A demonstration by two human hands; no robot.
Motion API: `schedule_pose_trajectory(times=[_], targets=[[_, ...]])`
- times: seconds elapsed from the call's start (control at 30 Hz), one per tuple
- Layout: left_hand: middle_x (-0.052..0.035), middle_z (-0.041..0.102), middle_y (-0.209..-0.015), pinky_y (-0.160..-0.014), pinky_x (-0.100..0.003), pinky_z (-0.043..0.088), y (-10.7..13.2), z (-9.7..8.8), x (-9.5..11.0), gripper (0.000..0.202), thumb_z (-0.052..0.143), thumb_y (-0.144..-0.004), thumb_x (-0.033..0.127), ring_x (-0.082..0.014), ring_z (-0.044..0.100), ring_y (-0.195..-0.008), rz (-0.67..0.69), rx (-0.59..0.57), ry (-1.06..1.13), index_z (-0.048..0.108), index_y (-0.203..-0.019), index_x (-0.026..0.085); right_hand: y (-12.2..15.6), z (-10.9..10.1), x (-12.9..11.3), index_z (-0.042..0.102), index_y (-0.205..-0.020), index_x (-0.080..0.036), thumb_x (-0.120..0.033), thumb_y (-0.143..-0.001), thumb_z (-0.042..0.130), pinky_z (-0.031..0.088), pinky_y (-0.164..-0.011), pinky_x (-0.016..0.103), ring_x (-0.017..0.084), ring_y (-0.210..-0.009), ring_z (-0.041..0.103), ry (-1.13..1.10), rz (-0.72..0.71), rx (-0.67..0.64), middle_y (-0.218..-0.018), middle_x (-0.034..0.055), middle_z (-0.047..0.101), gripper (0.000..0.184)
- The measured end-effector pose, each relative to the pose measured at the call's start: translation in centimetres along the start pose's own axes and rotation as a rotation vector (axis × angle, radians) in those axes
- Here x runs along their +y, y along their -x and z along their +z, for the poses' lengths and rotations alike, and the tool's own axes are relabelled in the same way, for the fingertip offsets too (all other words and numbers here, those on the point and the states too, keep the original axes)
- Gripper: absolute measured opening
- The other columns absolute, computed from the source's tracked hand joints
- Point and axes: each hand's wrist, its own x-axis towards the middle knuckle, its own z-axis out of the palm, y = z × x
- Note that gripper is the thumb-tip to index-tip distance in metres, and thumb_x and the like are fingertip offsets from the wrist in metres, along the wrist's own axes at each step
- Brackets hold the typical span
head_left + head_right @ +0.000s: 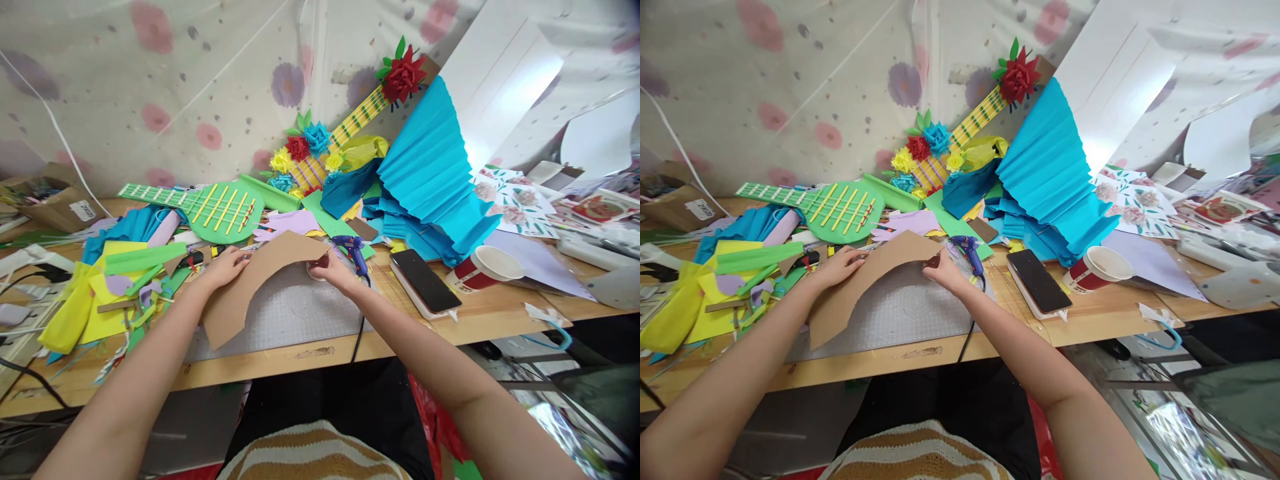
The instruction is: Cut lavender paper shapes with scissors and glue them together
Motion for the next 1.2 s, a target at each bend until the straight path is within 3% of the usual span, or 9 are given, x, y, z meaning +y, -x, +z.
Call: schedule_pose_trajectory(times=[0.07,0.17,0.3,0.47,0.6,0.83,1.03,1.1,1.2], targets=[[-0.0081,0.053,-0.11,-0.09,-0.035,0.039,-0.4,0.5,0.5,0.037,0.049,-0.075,0.04,-0.0235,0.055,-0.095,0.048,0.03,-0.006,0.064,-0.105,0.024,0.1,-0.1,0.2,0.024,-0.126,-0.015,-0.027,-0.077,0.049,0.049,-0.058,0.026,0.015,-0.077,0.063,-0.231,0.054,0.083,-0.103,0.0108,0.063,0.056],[-0.0081,0.055,-0.107,-0.092,-0.035,0.038,-1.0,0.7,1.2,0.032,0.052,-0.074,0.038,-0.0246,0.054,-0.098,0.091,0.047,-0.014,0.065,-0.099,0.024,0.1,-0.1,0.5,0.015,-0.129,-0.015,-0.033,-0.075,0.053,0.046,-0.046,0.028,0.015,-0.052,0.059,-0.328,0.132,0.181,-0.08,0.0061,0.064,0.068],[-0.0103,0.06,-0.099,-0.088,-0.037,0.04,-1.3,-0.4,0.4,0.024,0.053,-0.073,0.033,-0.0278,0.056,-0.096,0.004,0.151,-0.116,0.066,-0.089,0.022,0.5,0.2,0.8,0.019,-0.124,-0.014,-0.034,-0.074,0.055,0.039,-0.038,0.027,0.014,-0.037,0.05,-0.234,0.192,0.19,-0.057,-0.0032,0.058,0.065],[-0.0133,0.063,-0.099,-0.083,-0.039,0.043,-1.1,-2.5,-2.9,0.025,0.055,-0.069,0.03,-0.0314,0.057,-0.093,-0.191,0.233,-0.333,0.067,-0.089,0.02,1.2,0.3,0.6,0.034,-0.101,-0.018,-0.048,-0.075,0.051,0.036,-0.04,0.028,0.014,-0.039,0.049,-0.039,0.293,0.214,-0.057,-0.0025,0.056,0.044],[-0.0131,0.065,-0.096,-0.087,-0.039,0.041,-1.4,-2.7,-3.6,0.024,0.059,-0.064,0.029,-0.0325,0.056,-0.097,-0.159,0.293,-0.295,0.068,-0.086,0.021,1.1,0.4,0.1,0.038,-0.081,-0.021,-0.041,-0.076,0.052,0.037,-0.051,0.025,0.013,-0.056,0.053,0.135,0.115,0.264,-0.065,-0.0015,0.056,0.025],[-0.0079,0.068,-0.094,-0.088,-0.041,0.041,-3.2,-1.8,0.4,0.024,0.062,-0.06,0.022,-0.0317,0.059,-0.095,-0.157,0.246,-0.114,0.069,-0.082,0.024,-0.5,0.9,-1.7,0.052,-0.065,-0.018,-0.037,-0.086,0.039,0.033,-0.059,0.024,0.013,-0.068,0.052,0.412,-0.154,0.135,-0.071,0.0019,0.059,0.031],[-0.0108,0.066,-0.104,-0.09,-0.045,0.041,-4.1,-2.0,0.3,0.031,0.058,-0.065,0.02,-0.0337,0.058,-0.1,-0.202,0.27,-0.11,0.067,-0.094,0.021,-3.3,1.1,-1.1,0.064,-0.099,-0.017,-0.031,-0.09,0.037,0.034,-0.093,0.031,0.017,-0.105,0.047,0.602,-0.423,0.016,-0.112,0.0091,0.059,0.032],[-0.0115,0.063,-0.111,-0.093,-0.044,0.039,-4.1,-2.4,-0.4,0.037,0.057,-0.066,0.019,-0.0335,0.055,-0.106,-0.22,0.291,-0.114,0.064,-0.103,0.02,-4.3,1.4,-0.9,0.058,-0.113,-0.016,-0.037,-0.088,0.041,0.03,-0.099,0.035,0.02,-0.116,0.042,0.65,-0.465,-0.03,-0.125,0.0116,0.051,0.037],[-0.0134,0.051,-0.129,-0.1,-0.045,0.033,-4.2,-3.5,-1.6,0.055,0.059,-0.063,0.017,-0.0335,0.044,-0.119,-0.215,0.343,-0.1,0.054,-0.118,0.018,-5.7,1.9,-0.7,0.043,-0.13,-0.015,-0.056,-0.079,0.046,0.024,-0.104,0.044,0.028,-0.129,0.028,0.706,-0.457,-0.088,-0.138,0.0151,0.037,0.065]])
